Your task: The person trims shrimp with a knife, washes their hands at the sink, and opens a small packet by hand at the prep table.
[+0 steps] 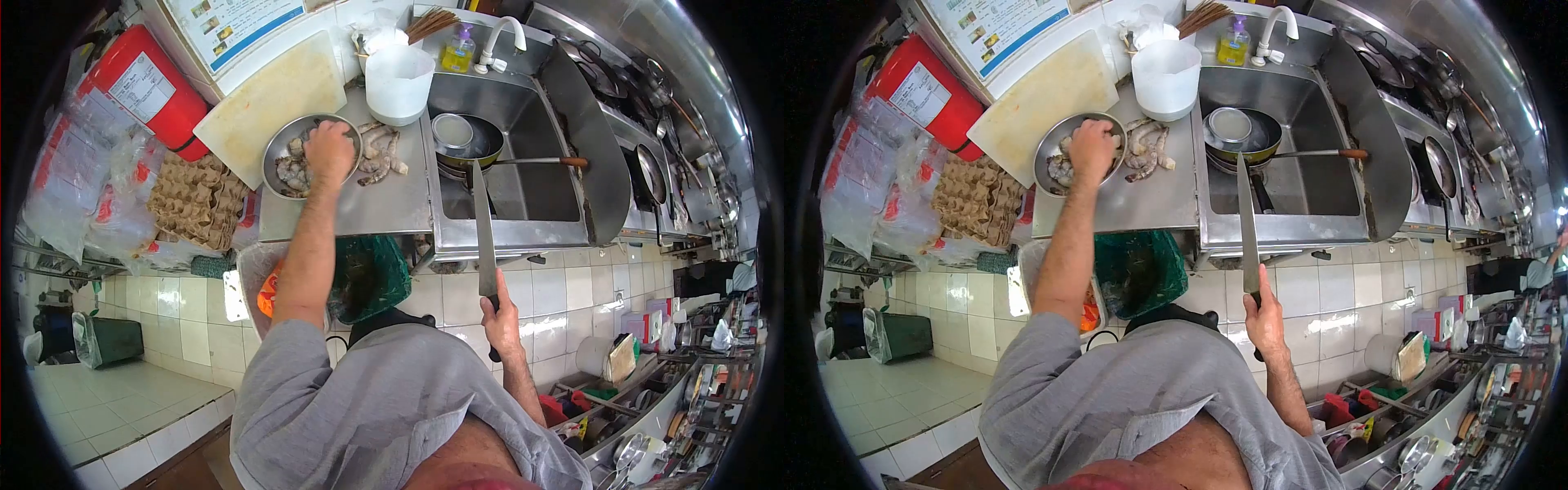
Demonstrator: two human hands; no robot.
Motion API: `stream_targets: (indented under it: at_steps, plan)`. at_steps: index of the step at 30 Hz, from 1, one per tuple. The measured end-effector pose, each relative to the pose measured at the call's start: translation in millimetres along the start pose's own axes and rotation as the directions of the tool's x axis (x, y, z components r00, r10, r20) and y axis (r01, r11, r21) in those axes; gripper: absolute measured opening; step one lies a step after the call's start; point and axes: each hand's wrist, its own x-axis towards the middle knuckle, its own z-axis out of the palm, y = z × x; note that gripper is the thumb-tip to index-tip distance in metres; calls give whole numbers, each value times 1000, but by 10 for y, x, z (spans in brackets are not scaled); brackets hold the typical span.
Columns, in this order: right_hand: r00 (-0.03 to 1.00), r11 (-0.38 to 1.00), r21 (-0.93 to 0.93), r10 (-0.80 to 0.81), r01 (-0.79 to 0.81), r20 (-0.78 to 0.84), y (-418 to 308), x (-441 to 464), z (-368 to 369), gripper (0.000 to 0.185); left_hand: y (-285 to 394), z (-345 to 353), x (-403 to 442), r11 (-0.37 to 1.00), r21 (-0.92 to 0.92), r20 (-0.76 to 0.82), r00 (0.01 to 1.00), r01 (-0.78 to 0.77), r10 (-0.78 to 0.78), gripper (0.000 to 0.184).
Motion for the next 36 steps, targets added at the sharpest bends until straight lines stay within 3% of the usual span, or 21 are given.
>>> stream_targets:
  at_steps: [1, 2, 3, 7, 9, 10, 12, 16, 19, 20, 22, 24, 26, 27, 29, 30, 32, 33, 34, 35, 36]
  plan:
    - [1000, 1000, 3, 2, -2, 1, 6, 0, 9, 66, -137, -27, 38, 1000, 2, 2, 1000, -2, 2, 20]
    - [1000, 1000, 4, 10, -10, 11, 12, 9, 19, 67, -247, -37, 75, 989, 126, 293, 949, 80, -114, 23]
    - [1000, 1000, 5, 17, -17, 20, 10, 24, 25, 68, -316, -23, 97, 957, 265, 539, 804, 120, -250, 25]
    - [986, 991, -6, 136, -137, 95, -117, 70, 68, 68, -448, 146, -10, 958, 230, 549, 790, 170, -272, 31]
    - [992, 993, 3, -121, 121, 27, -25, 103, 160, 70, -460, 158, -23, 964, 161, 538, 800, 213, -266, 42]
    - [992, 993, 4, -122, 122, 26, -46, 108, 158, 70, -452, 157, -23, 964, 161, 537, 801, 212, -266, 42]
    - [994, 999, 44, 13, -18, 111, -129, 122, 159, 66, -443, 168, -22, 963, 152, 533, 802, 221, -268, 46]
    - [994, 997, 78, 2, -11, 113, -94, 134, 205, 66, -531, 282, -22, 948, 118, 477, 820, 296, -316, 44]
    - [989, 989, 68, -134, 130, 55, 67, 157, 242, 70, -469, 10, 45, 955, -159, 211, 954, 249, -213, 38]
    - [988, 986, 87, -148, 143, 47, 83, 163, 240, 70, -423, -57, 81, 957, -158, 220, 953, 243, -206, 38]
    - [988, 983, 110, -153, 148, 37, 97, 174, 245, 70, -296, -229, 158, 895, -443, 17, 998, 57, -55, 33]
    - [991, 986, 116, -125, 120, 42, 91, 180, 239, 70, -102, -266, 130, 876, -481, 26, 999, 36, -27, 28]
    - [994, 987, 128, -103, 96, 47, 72, 189, 229, 71, 24, -184, 95, 704, -696, 285, 955, 144, 87, 25]
    - [993, 988, 126, -102, 94, 59, 82, 192, 237, 70, 183, -233, 12, 615, -746, 426, 893, 254, 148, 24]
    - [994, 987, 134, -94, 84, 64, 83, 197, 245, 70, 261, 2, -77, 675, -597, 722, 656, 433, 218, 23]
    - [992, 989, 148, -35, 18, 117, 64, 194, 239, 69, 249, 227, -172, 682, -593, 728, 648, 428, 225, 23]
    - [986, 983, 173, 28, -57, 165, 10, 200, 237, 68, 219, 667, -361, 699, -643, 735, 507, 312, 450, 26]
    - [975, 977, 178, 79, -117, 210, -24, 208, 236, 68, 276, 706, -429, 705, -640, 740, 494, 306, 457, 26]
    - [959, 967, 181, 127, -177, 254, -29, 204, 235, 68, 334, 718, -529, 767, -625, 650, 641, 145, 408, 27]
    - [979, 960, 269, 26, -81, 200, 131, 219, 332, 68, 398, 733, -614, 820, -572, 522, 766, -12, 376, 28]
    - [981, 956, 280, 31, -85, 190, 154, 222, 324, 68, 437, 786, -679, 819, -573, 525, 757, -22, 388, 28]
